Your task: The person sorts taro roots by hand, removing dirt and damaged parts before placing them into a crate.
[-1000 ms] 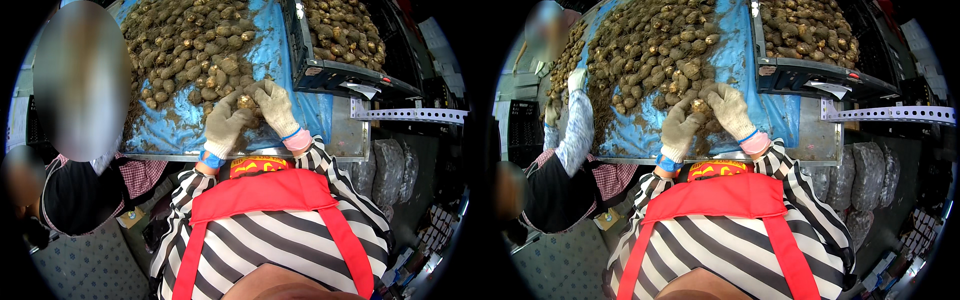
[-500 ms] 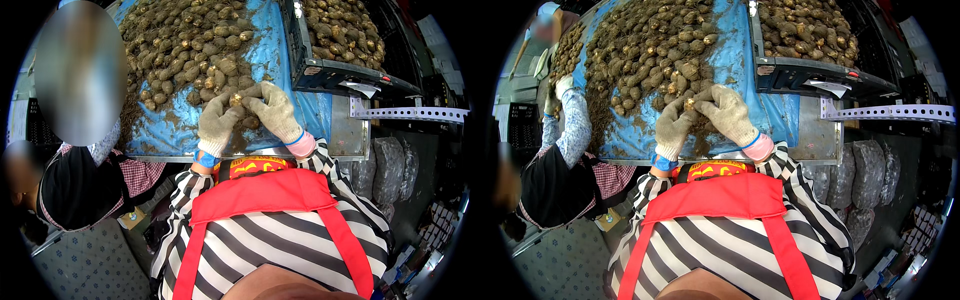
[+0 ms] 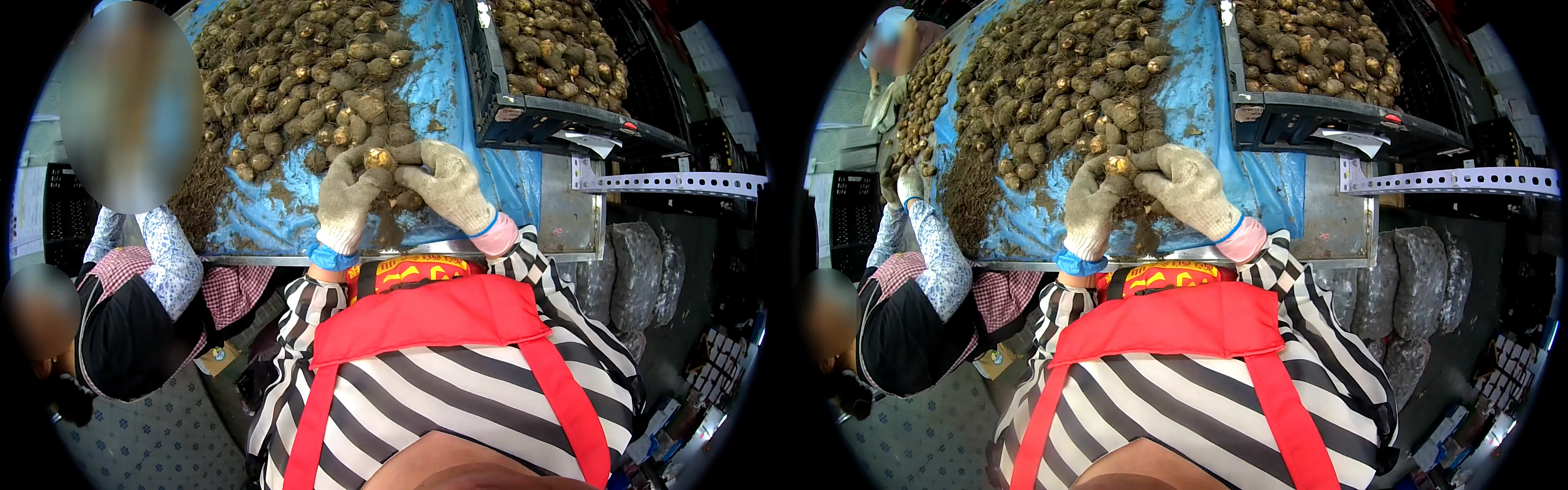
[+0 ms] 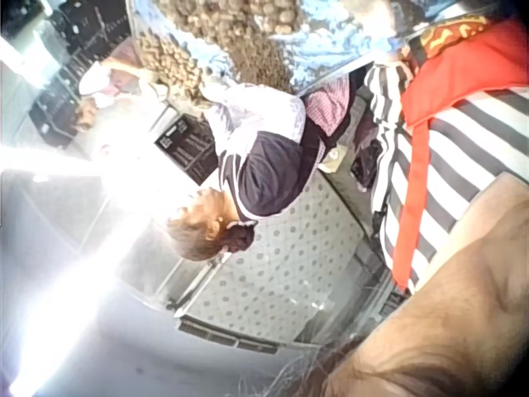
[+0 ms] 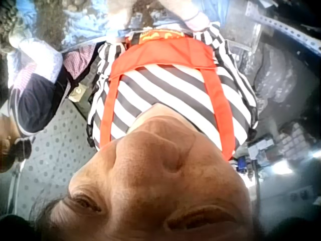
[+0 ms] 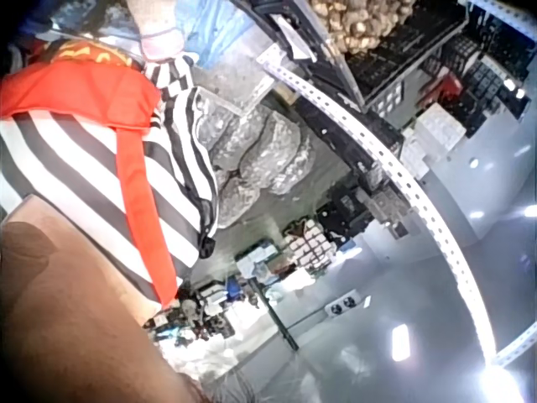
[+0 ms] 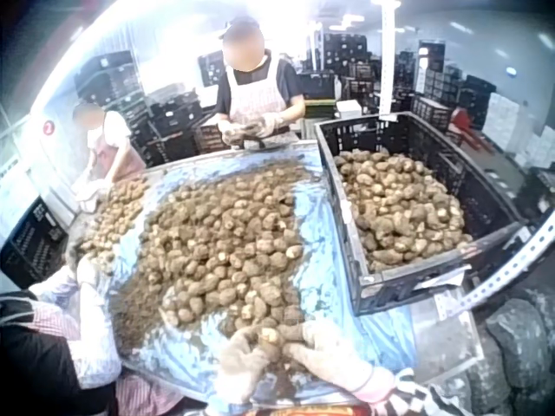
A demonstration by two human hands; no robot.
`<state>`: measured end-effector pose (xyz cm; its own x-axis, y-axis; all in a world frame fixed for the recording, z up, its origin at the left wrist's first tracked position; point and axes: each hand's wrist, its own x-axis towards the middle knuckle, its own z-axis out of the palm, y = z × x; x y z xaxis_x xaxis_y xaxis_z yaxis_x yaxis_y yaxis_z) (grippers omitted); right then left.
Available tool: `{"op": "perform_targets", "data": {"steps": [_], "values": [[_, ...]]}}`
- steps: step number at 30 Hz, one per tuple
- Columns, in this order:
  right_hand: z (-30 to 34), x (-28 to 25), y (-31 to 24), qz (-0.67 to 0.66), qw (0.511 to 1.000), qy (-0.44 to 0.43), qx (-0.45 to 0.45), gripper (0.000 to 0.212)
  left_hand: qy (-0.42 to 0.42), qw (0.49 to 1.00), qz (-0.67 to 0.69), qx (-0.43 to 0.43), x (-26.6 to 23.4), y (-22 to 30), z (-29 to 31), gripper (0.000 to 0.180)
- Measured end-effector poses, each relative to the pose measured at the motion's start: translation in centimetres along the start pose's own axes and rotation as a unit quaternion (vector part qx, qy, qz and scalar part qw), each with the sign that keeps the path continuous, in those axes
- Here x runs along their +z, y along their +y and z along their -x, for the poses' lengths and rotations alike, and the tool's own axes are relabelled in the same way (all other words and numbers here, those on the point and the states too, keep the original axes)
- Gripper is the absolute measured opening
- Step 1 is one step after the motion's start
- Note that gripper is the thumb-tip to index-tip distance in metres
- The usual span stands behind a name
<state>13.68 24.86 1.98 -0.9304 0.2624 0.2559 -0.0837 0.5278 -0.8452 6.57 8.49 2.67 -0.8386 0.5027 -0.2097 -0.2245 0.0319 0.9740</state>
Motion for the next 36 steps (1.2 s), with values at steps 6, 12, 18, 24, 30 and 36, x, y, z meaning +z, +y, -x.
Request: {"op": "perform_targets", "data": {"steps": [6,12,18,24,30,36], "values": [[0.3,-1.1,0.4,0.028,0.956,-0.292,-0.006,0.021,0.031,0.988,0.149,-0.025,-0.3,0.8,0.1,0.047],[-0.9,-2.1,-0.4,-0.078,0.994,-0.066,0.031,0.041,-0.05,0.982,0.178,-0.036,0.1,0.2,-0.1,0.053],[-1.4,-1.6,-0.6,-0.169,0.977,-0.123,0.047,0.051,-0.16,0.955,0.248,-0.038,-1.1,-0.4,0.5,0.06],[-0.5,-0.5,-0.8,-0.259,0.952,-0.065,0.149,0.035,-0.091,0.959,0.262,-0.052,0.3,-1.0,0.1,0.058],[-0.5,-0.8,-1.6,-0.219,0.948,-0.037,0.228,0.023,-0.059,0.997,0.009,-0.052,0.0,0.9,0.6,0.048],[-1.8,-1.0,0.4,-0.099,0.969,-0.105,0.202,0.022,-0.123,0.97,-0.206,-0.044,-0.1,2.4,0.6,0.043]]}}
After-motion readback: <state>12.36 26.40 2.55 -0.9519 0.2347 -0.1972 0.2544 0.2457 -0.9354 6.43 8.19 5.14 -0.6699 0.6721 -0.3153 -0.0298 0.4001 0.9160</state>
